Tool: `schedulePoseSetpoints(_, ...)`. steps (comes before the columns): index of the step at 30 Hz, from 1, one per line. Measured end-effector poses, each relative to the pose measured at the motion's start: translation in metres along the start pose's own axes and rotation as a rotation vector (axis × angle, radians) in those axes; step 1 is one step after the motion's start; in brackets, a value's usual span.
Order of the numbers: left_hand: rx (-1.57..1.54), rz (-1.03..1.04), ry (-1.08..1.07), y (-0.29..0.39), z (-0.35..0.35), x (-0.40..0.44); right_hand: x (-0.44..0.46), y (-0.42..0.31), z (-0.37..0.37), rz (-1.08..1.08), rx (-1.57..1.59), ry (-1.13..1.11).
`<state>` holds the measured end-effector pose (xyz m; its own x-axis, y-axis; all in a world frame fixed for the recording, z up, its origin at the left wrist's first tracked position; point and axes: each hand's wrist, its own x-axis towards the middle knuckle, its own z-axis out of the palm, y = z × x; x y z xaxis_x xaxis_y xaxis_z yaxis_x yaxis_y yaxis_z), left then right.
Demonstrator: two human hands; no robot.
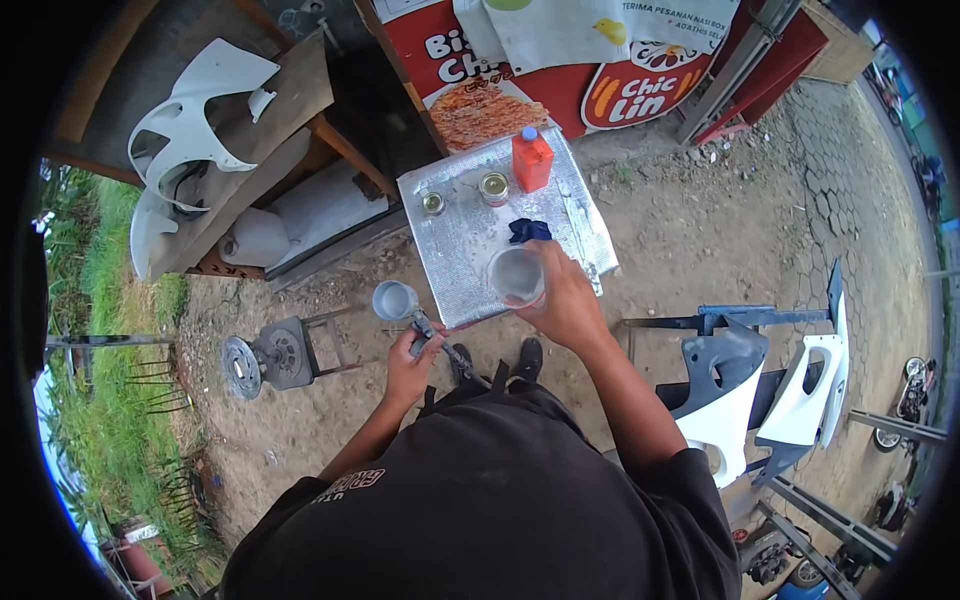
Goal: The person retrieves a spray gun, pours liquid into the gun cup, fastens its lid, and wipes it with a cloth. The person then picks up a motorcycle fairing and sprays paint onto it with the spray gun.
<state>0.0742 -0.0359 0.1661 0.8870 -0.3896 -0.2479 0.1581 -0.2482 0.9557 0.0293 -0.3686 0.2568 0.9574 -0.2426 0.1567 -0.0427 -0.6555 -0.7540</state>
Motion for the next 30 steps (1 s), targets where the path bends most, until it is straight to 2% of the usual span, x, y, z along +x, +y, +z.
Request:
schedulePoseSetpoints(2, 0.009, 0.008, -0.029, 0.000, -0.001, 0.003, -0.001, -0.001, 0.005, 0.076, 0.137, -0.045)
schedulePoseSetpoints(5, -0.021, 0.010, -0.049, 0.001, -0.001, 0.007, -0.001, -0.023, 0.002, 0.037, -0.144, -0.045)
schedulePoseSetpoints(8, 0.017, 0.014, -0.079, 0.003, -0.007, 0.009, -0.001, -0.027, 0.010, 0.116, 0.049, -0.064)
schedulePoseSetpoints(9, -0.004, 0.017, -0.080, 0.001, -0.009, 0.010, 0.001, -0.037, 0.009, 0.054, -0.113, -0.036)
schedulePoseSetpoints(12, -0.040, 0.012, -0.093, -0.006, -0.014, 0.011, 0.003, -0.040, 0.013, 0.112, -0.008, -0.178)
schedulePoseSetpoints(13, -0.034, 0.002, -0.099, -0.008, -0.018, 0.011, 0.003, -0.038, 0.017, 0.091, 0.121, -0.171)
schedulePoseSetpoints(16, -0.030, 0.008, -0.110, -0.012, -0.027, 0.010, 0.003, -0.051, 0.024, -0.047, -0.235, -0.080)
schedulePoseSetpoints(17, -0.031, 0.014, -0.113, -0.011, -0.030, 0.010, 0.003, -0.054, 0.027, 0.045, -0.190, -0.165)
schedulePoseSetpoints(20, -0.046, 0.012, -0.130, -0.006, -0.037, 0.008, -0.001, -0.059, 0.037, 0.099, 0.001, -0.106)
schedulePoseSetpoints(23, -0.020, 0.001, -0.145, -0.011, -0.043, 0.008, -0.001, -0.076, 0.034, 0.105, -0.139, -0.190)
schedulePoseSetpoints(26, -0.017, 0.037, -0.152, -0.014, -0.047, 0.008, -0.003, -0.076, 0.042, 0.095, -0.070, -0.082)
schedulePoseSetpoints(29, -0.069, -0.015, -0.170, -0.016, -0.049, 0.008, -0.002, -0.082, 0.038, 0.130, -0.072, -0.165)
schedulePoseSetpoints(30, -0.057, 0.000, -0.174, -0.018, -0.049, 0.009, -0.004, -0.084, 0.037, 0.089, -0.101, -0.111)
